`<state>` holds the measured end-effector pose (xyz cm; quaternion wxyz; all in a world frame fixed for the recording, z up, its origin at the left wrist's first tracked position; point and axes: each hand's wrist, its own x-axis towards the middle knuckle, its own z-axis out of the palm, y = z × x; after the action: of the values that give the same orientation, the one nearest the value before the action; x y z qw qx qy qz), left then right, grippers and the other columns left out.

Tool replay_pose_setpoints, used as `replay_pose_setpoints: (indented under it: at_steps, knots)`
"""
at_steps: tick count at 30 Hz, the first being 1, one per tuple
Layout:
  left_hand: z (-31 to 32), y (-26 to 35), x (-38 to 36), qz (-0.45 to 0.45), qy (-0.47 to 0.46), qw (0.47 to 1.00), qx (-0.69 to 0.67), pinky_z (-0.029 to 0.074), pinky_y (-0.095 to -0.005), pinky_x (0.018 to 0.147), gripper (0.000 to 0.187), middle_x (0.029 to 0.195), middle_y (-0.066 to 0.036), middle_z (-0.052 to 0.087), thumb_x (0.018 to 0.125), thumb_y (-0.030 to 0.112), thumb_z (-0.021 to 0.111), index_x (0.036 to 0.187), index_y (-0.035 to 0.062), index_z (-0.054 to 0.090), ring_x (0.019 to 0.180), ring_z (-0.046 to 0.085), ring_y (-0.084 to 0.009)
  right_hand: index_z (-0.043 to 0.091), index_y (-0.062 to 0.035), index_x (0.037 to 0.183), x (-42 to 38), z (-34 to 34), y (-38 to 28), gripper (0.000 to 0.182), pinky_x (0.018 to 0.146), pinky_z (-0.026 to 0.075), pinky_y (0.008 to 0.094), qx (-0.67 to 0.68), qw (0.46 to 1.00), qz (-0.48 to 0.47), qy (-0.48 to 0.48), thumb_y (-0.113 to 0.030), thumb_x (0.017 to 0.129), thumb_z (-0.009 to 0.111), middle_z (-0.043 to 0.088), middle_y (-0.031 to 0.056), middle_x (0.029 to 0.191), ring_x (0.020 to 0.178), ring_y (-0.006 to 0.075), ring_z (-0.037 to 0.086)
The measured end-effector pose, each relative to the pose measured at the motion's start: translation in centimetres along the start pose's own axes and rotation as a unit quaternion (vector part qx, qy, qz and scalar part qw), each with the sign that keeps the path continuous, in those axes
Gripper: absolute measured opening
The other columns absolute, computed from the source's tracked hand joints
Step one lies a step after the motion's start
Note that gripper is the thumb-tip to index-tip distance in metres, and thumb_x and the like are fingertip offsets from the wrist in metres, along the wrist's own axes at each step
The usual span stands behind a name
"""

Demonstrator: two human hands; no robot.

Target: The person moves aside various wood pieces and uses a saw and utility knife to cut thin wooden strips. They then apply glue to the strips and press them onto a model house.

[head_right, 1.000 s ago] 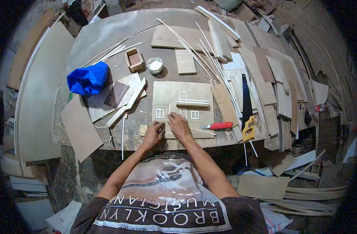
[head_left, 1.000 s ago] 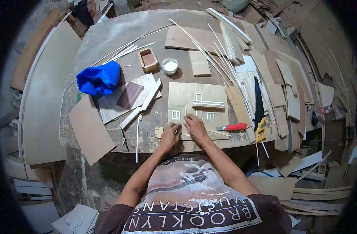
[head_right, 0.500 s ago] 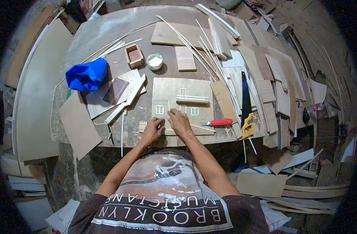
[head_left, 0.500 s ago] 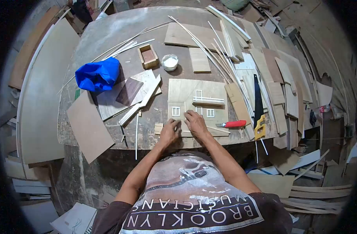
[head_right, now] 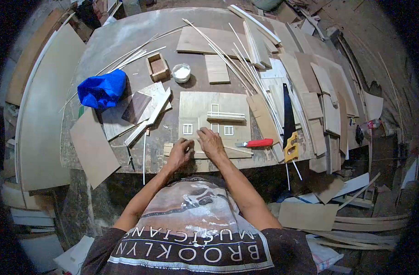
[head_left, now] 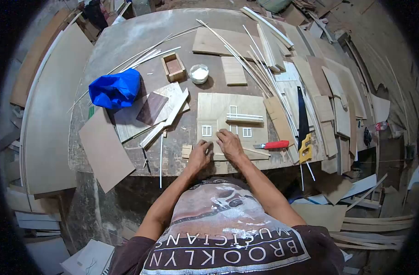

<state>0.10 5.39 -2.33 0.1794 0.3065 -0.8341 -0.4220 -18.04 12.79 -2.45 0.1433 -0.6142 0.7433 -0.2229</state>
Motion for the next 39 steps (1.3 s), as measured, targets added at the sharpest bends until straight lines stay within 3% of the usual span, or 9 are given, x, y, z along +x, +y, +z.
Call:
replay_pose_setpoints:
  at_steps: [9, 13, 21, 23, 25, 27, 35, 37, 39]
  knots:
    - [-0.1, 1.7, -1.0, 0.137, -0.131, 0.963, 0.191, 0.056, -0.0439, 0.071, 0.031, 0.103, -0.009, 0.059, 0.084, 0.011, 0.061, 0.115, 0.0125, 0.063, 0.097, 0.064, -0.0326, 0.062, -0.0068, 0.122, 0.2, -0.8, -0.3, 0.034, 0.085, 0.050, 0.0457, -0.014, 1.000, -0.015, -0.014, -0.019, 0.091, 0.064, 0.061, 0.0126, 0.121, 0.105, 0.0309, 0.063]
    - [0.3, 2.1, -1.1, 0.086, -0.179, 0.959, 0.203, 0.056, -0.0436, 0.070, 0.021, 0.103, -0.011, 0.061, 0.089, 0.011, 0.054, 0.106, 0.0094, 0.065, 0.084, 0.067, -0.0349, 0.062, -0.0056, 0.122, 0.4, -0.9, -0.3, 0.034, 0.087, 0.049, 0.0458, -0.018, 1.000, -0.017, -0.018, -0.020, 0.091, 0.064, 0.060, 0.0131, 0.121, 0.105, 0.0315, 0.063]
    - [-3.1, 2.2, -3.7, 0.033, -0.103, 0.987, 0.118, 0.052, -0.0490, 0.072, 0.019, 0.097, -0.016, 0.064, 0.080, 0.008, 0.066, 0.097, -0.0003, 0.064, 0.082, 0.066, -0.0405, 0.062, -0.0059, 0.120, 0.7, -1.8, -0.2, 0.032, 0.089, 0.049, 0.0481, 0.019, 0.999, -0.013, -0.041, -0.017, 0.091, 0.063, 0.060, 0.0137, 0.121, 0.105, 0.0339, 0.063]
    - [-4.6, 2.4, -4.0, -0.155, -0.014, 0.987, 0.029, 0.052, -0.0443, 0.072, 0.018, 0.089, -0.018, 0.068, 0.078, 0.009, 0.073, 0.090, -0.0028, 0.067, 0.080, 0.067, -0.0352, 0.064, -0.0055, 0.117, 0.7, -2.0, -0.2, 0.029, 0.089, 0.050, 0.0486, 0.050, 0.998, -0.003, -0.037, -0.016, 0.091, 0.063, 0.061, 0.0137, 0.120, 0.104, 0.0359, 0.063]
    - [-4.7, 0.1, -3.4, -0.170, 0.057, 0.984, -0.022, 0.050, -0.0380, 0.066, 0.020, 0.077, -0.016, 0.070, 0.082, 0.014, 0.074, 0.086, -0.0050, 0.070, 0.070, 0.066, -0.0240, 0.065, -0.0026, 0.118, 0.9, -2.3, -0.2, 0.032, 0.093, 0.052, 0.0447, 0.063, 0.996, 0.010, -0.054, -0.015, 0.089, 0.064, 0.061, 0.0173, 0.124, 0.108, 0.0380, 0.063]
    - [-5.5, -0.4, -1.4, -0.322, 0.086, 0.929, -0.162, 0.049, -0.0361, 0.060, 0.022, 0.071, -0.010, 0.069, 0.083, 0.016, 0.075, 0.086, -0.0055, 0.071, 0.062, 0.061, -0.0155, 0.065, -0.0024, 0.118, 0.9, -2.1, -0.2, 0.032, 0.092, 0.053, 0.0449, 0.070, 0.997, 0.000, -0.044, -0.014, 0.089, 0.064, 0.061, 0.0175, 0.124, 0.107, 0.0388, 0.063]
    - [-2.1, -4.0, 3.0, -0.311, 0.143, 0.933, -0.108, 0.046, -0.0363, 0.056, 0.028, 0.067, -0.008, 0.067, 0.083, 0.021, 0.075, 0.082, -0.0074, 0.072, 0.061, 0.058, -0.0125, 0.064, -0.0052, 0.118, 0.6, -1.5, 0.0, 0.030, 0.089, 0.051, 0.0502, 0.062, 0.997, -0.004, -0.038, -0.014, 0.089, 0.063, 0.061, 0.0142, 0.122, 0.107, 0.0369, 0.062]
    - [-2.2, -3.7, 3.4, -0.303, 0.156, 0.937, -0.082, 0.051, -0.0430, 0.062, 0.027, 0.069, -0.023, 0.067, 0.076, 0.020, 0.073, 0.078, -0.0072, 0.070, 0.062, 0.068, -0.0287, 0.064, -0.0048, 0.117, 0.6, -1.5, 0.0, 0.029, 0.089, 0.051, 0.0492, 0.054, 0.998, -0.001, -0.041, -0.013, 0.089, 0.062, 0.061, 0.0149, 0.121, 0.106, 0.0372, 0.062]
    - [-2.3, -3.2, 3.5, -0.290, 0.150, 0.943, -0.059, 0.051, -0.0437, 0.063, 0.027, 0.070, -0.025, 0.067, 0.076, 0.020, 0.073, 0.077, -0.0073, 0.070, 0.063, 0.068, -0.0312, 0.064, -0.0046, 0.117, 0.7, -1.6, -0.2, 0.029, 0.088, 0.052, 0.0492, 0.053, 0.998, -0.002, -0.042, -0.013, 0.089, 0.062, 0.060, 0.0152, 0.121, 0.105, 0.0374, 0.063]
